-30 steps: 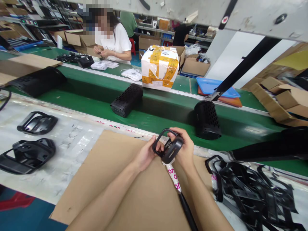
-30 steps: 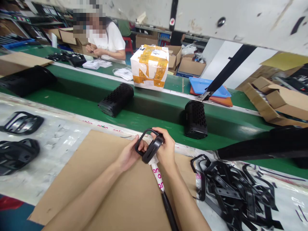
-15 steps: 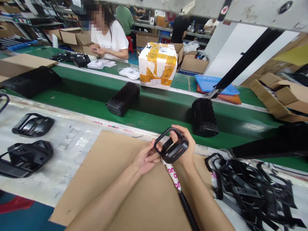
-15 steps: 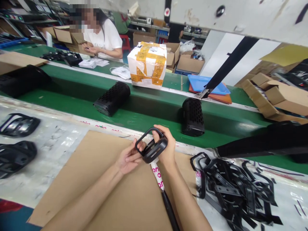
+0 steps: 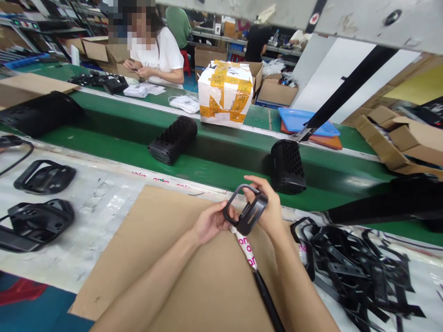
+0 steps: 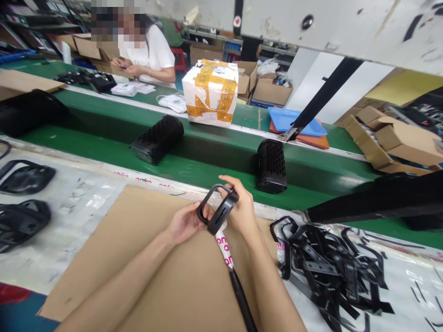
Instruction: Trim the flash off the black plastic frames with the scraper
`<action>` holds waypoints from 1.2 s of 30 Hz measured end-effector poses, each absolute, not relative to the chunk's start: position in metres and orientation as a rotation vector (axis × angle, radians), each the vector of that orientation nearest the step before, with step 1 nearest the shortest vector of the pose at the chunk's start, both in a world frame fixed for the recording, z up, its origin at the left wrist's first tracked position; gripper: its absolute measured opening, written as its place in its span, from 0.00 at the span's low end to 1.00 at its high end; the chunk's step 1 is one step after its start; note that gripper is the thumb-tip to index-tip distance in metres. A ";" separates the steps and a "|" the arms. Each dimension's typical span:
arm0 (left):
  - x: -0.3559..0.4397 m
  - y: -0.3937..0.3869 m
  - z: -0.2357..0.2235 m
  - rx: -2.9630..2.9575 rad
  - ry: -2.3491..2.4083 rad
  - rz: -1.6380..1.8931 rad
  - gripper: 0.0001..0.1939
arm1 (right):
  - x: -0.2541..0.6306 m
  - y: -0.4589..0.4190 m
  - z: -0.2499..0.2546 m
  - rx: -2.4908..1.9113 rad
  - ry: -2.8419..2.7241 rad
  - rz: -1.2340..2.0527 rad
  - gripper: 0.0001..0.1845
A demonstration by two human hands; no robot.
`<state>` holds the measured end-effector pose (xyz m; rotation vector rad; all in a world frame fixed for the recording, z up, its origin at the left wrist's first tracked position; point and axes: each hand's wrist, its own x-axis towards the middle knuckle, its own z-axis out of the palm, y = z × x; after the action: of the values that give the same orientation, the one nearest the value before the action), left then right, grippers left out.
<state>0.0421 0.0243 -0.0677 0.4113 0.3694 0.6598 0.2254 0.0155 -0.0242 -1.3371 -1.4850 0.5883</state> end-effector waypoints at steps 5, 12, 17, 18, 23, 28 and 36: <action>0.046 0.032 -0.066 0.445 0.486 0.732 0.31 | 0.208 0.013 -0.029 -1.187 -1.708 0.746 0.08; 0.046 0.036 -0.062 0.364 0.506 0.748 0.35 | 0.187 0.012 -0.038 -1.152 -1.734 0.633 0.08; 0.046 0.033 -0.062 0.408 0.588 0.748 0.36 | 0.187 0.012 -0.046 -1.169 -1.682 0.616 0.08; 0.047 0.032 -0.062 0.425 0.617 0.772 0.37 | 0.187 0.011 -0.047 -1.171 -1.680 0.621 0.09; 0.050 0.025 -0.057 0.495 0.683 0.817 0.38 | 0.186 0.007 -0.045 -1.204 -1.721 0.558 0.15; 0.051 0.021 -0.051 0.511 0.689 0.821 0.37 | 0.185 0.002 -0.038 -1.258 -1.705 0.632 0.22; 0.047 0.031 -0.063 0.595 0.704 0.704 0.32 | 0.201 0.009 -0.025 -1.295 -1.768 0.798 0.12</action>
<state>0.0471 0.0312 -0.0628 0.5946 0.7042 0.7044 0.2009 0.0088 -0.0251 -1.2948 -1.7675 0.7985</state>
